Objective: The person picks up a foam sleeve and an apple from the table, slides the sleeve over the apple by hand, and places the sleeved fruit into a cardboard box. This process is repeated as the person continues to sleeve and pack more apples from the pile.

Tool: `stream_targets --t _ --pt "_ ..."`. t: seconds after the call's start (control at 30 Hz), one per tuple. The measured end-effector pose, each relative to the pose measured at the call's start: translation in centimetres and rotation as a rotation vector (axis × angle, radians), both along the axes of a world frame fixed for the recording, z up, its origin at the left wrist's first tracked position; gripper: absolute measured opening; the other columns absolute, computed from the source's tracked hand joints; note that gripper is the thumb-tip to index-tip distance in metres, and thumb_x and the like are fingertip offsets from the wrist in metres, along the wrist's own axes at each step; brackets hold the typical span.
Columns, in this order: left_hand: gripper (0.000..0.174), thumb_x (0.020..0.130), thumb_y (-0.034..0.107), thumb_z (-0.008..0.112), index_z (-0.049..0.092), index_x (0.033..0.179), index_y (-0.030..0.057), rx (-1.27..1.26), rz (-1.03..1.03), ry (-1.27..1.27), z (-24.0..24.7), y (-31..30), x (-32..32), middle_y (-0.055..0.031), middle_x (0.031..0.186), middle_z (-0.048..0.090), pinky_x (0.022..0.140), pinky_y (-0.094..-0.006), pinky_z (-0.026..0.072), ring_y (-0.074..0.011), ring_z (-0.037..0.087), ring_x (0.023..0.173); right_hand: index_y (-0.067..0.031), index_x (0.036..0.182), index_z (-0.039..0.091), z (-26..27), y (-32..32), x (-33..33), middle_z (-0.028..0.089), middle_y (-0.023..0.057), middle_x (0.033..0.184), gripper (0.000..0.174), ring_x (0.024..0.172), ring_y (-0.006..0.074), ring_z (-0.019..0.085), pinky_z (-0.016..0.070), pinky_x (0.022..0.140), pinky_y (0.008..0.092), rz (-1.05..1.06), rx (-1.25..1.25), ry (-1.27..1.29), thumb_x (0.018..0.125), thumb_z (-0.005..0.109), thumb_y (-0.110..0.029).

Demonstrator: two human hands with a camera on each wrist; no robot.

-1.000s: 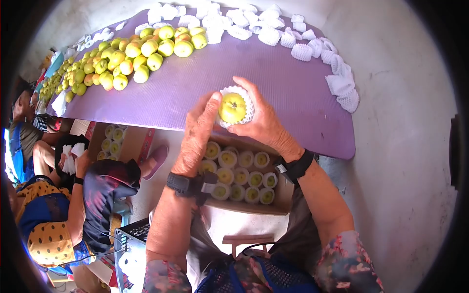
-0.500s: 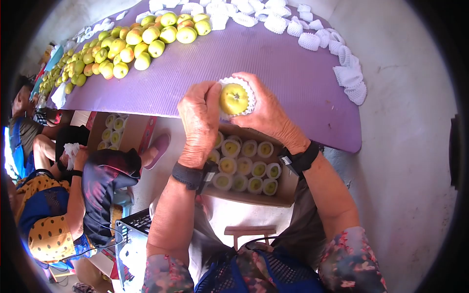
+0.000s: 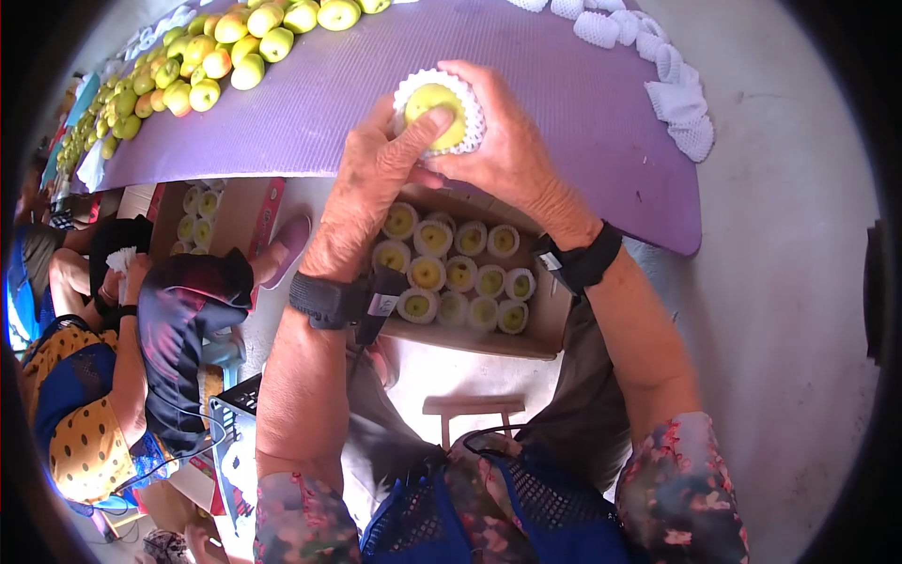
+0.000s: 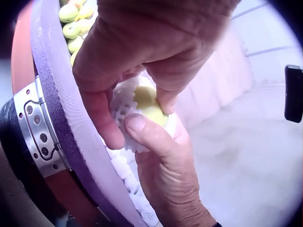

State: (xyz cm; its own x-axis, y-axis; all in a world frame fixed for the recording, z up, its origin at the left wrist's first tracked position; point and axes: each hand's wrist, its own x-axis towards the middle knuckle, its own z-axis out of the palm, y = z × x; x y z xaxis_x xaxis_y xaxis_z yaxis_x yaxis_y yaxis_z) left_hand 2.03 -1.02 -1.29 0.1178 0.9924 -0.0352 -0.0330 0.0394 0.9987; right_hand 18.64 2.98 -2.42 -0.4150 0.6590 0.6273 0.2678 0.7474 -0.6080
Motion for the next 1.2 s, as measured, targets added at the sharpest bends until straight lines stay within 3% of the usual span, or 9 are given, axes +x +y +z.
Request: stream_targets --t 0.07,0.27,0.3,0.4,0.5,0.6,1.2 --pt "0.058 0.087 0.041 0.067 0.052 0.125 0.0003 0.046 0.034 0.014 0.0 0.1 0.0 -0.0069 0.106 0.062 0.073 -0.0253 0.0542 -0.0131 0.062 0.089 -0.0074 0.135 0.042 0.2 0.3 0.3 0.054 0.0134 0.126 0.080 0.114 0.0252 0.056 0.0468 0.097 0.0352 0.045 -0.040 -0.003 0.066 0.082 -0.015" --pt "0.055 0.084 0.039 0.069 0.055 0.124 0.0042 0.180 0.096 0.163 1.0 -0.3 -0.8 -0.0043 0.101 0.064 0.069 -0.0257 0.0491 -0.0132 0.060 0.091 -0.0060 0.139 0.040 2.1 0.4 1.5 0.051 0.0196 0.129 0.076 0.119 0.0261 0.053 0.0445 0.101 0.0360 0.011 -0.232 0.018 0.077 0.077 -0.029" --pt "0.055 0.084 0.039 0.069 0.055 0.124 0.0037 0.175 0.091 0.198 1.1 -0.4 -0.8 -0.0046 0.101 0.064 0.069 -0.0257 0.0490 -0.0132 0.059 0.090 -0.0020 0.138 0.041 2.4 0.3 1.8 0.052 0.0193 0.128 0.071 0.117 0.0253 0.054 0.0450 0.100 0.0358 0.096 -0.365 0.060 0.081 0.075 -0.027" --pt "0.057 0.083 0.038 0.070 0.054 0.125 0.0024 0.156 0.069 0.283 1.1 -0.4 -0.6 -0.0057 0.100 0.064 0.068 -0.0256 0.0486 -0.0134 0.059 0.088 0.0029 0.128 0.049 1.5 0.5 2.0 0.062 0.0188 0.117 0.067 0.107 0.0264 0.062 0.0500 0.093 0.0348 0.213 -0.532 0.100 0.076 0.079 -0.028" --pt "0.061 0.081 0.040 0.072 0.054 0.124 0.0015 0.113 0.042 0.309 0.7 -0.4 -0.5 -0.0066 0.099 0.064 0.068 -0.0256 0.0486 -0.0138 0.059 0.087 0.0062 0.123 0.053 1.6 0.5 2.6 0.063 0.0178 0.114 0.063 0.105 0.0257 0.063 0.0499 0.094 0.0341 0.254 -0.568 0.063 0.075 0.079 -0.024" --pt "0.063 0.078 0.042 0.074 0.055 0.123 0.0010 0.107 0.036 0.322 1.4 -0.5 -0.6 -0.0072 0.097 0.064 0.067 -0.0259 0.0486 -0.0141 0.059 0.086 0.0053 0.130 0.047 2.3 0.0 2.8 0.059 0.0152 0.118 0.062 0.112 0.0220 0.057 0.0470 0.097 0.0333 0.272 -0.692 0.022 0.080 0.074 -0.019" --pt "0.056 0.079 0.040 0.070 0.057 0.118 0.0025 0.098 0.005 0.304 1.3 -0.9 -0.5 -0.0045 0.096 0.063 0.068 -0.0267 0.0470 -0.0136 0.058 0.085 0.0040 0.132 0.045 1.8 -0.5 2.6 0.057 0.0130 0.120 0.065 0.112 0.0203 0.056 0.0455 0.099 0.0329 0.286 -0.719 0.057 0.078 0.076 -0.017"
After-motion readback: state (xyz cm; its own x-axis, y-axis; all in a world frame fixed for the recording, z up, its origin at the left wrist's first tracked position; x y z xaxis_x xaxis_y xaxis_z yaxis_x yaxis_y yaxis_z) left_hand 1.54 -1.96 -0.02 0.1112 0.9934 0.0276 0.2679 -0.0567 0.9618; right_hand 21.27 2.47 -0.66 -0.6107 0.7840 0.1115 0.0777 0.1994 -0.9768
